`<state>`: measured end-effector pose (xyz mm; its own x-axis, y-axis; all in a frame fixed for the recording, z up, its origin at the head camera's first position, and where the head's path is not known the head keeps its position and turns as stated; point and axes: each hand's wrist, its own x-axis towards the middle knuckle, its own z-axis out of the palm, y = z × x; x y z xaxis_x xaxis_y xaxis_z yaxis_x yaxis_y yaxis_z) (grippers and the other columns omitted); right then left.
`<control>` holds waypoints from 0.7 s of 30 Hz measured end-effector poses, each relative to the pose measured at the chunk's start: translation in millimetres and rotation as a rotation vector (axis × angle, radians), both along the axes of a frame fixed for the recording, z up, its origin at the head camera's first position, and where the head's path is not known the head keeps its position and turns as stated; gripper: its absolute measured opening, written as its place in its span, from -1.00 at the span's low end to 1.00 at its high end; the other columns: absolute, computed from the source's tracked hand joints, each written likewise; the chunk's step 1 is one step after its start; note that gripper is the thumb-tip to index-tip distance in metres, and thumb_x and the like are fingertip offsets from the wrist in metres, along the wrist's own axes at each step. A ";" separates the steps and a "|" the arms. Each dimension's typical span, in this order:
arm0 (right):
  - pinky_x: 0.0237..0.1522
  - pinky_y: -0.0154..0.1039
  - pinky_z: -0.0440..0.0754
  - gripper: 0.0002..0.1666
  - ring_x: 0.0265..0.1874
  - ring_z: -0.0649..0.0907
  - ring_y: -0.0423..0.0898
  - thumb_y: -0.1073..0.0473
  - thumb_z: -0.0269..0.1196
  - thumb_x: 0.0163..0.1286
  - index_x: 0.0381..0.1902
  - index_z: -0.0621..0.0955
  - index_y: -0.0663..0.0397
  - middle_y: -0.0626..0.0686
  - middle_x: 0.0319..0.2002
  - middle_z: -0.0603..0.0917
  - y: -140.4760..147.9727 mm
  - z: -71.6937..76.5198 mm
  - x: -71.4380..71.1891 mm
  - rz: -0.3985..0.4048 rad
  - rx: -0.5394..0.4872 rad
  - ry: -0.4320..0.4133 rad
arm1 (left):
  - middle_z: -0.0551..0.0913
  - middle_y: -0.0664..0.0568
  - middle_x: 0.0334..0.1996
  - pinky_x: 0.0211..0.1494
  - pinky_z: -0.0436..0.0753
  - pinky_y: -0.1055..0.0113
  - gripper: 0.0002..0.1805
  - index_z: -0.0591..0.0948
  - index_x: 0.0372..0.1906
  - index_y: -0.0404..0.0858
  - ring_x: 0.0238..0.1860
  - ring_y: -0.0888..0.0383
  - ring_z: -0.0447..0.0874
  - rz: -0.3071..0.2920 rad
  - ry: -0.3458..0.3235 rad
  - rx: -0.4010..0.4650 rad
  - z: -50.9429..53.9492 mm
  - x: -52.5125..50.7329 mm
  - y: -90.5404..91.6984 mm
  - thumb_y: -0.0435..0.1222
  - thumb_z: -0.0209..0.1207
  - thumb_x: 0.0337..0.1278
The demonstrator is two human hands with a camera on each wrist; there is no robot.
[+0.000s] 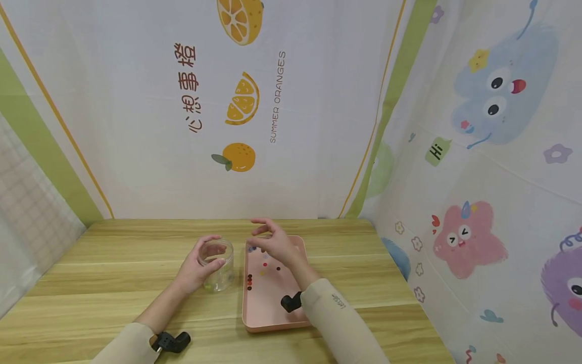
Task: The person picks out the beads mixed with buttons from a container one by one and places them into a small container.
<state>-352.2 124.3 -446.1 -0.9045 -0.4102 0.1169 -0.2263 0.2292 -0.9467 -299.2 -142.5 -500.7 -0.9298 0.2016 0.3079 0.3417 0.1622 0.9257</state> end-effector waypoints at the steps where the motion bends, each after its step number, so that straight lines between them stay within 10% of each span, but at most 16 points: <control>1: -0.04 0.00 0.70 -0.28 0.04 0.75 0.22 0.08 0.45 0.52 0.56 0.52 -0.31 0.30 0.32 0.63 2.0 -1.1 -0.9 -0.005 0.008 0.005 | 0.60 -0.47 0.34 0.40 0.52 -0.05 -0.27 0.32 0.57 -0.30 0.39 -0.27 0.58 0.000 0.000 0.000 0.3 0.1 -0.1 -0.34 0.36 0.42; 8: 0.04 0.33 0.71 -0.34 0.11 0.67 0.50 -0.07 0.46 0.52 0.52 0.56 -0.41 0.07 0.19 0.72 14.3 -7.3 -5.6 -0.053 0.058 0.004 | 0.60 -0.48 0.34 0.40 0.53 -0.08 -0.27 0.32 0.57 -0.30 0.38 -0.28 0.58 -0.002 0.007 -0.001 0.3 0.8 -0.8 -0.35 0.36 0.42; 21: -0.36 -0.06 0.65 -0.37 -0.28 0.68 0.16 0.01 0.44 0.55 0.51 0.57 -0.13 0.11 0.09 0.70 27.5 -22.8 -16.6 -0.066 0.051 -0.025 | 0.63 -0.44 0.33 0.39 0.54 -0.03 -0.30 0.35 0.55 -0.25 0.36 -0.17 0.61 0.016 0.010 -0.010 2.3 2.1 -0.2 -0.34 0.36 0.42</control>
<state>-368.7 151.8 -468.8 -0.9322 -0.3542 0.0751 -0.1860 0.2905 -0.9386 -297.0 -142.7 -498.5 -0.9300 0.1899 0.3147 0.3478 0.1775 0.9206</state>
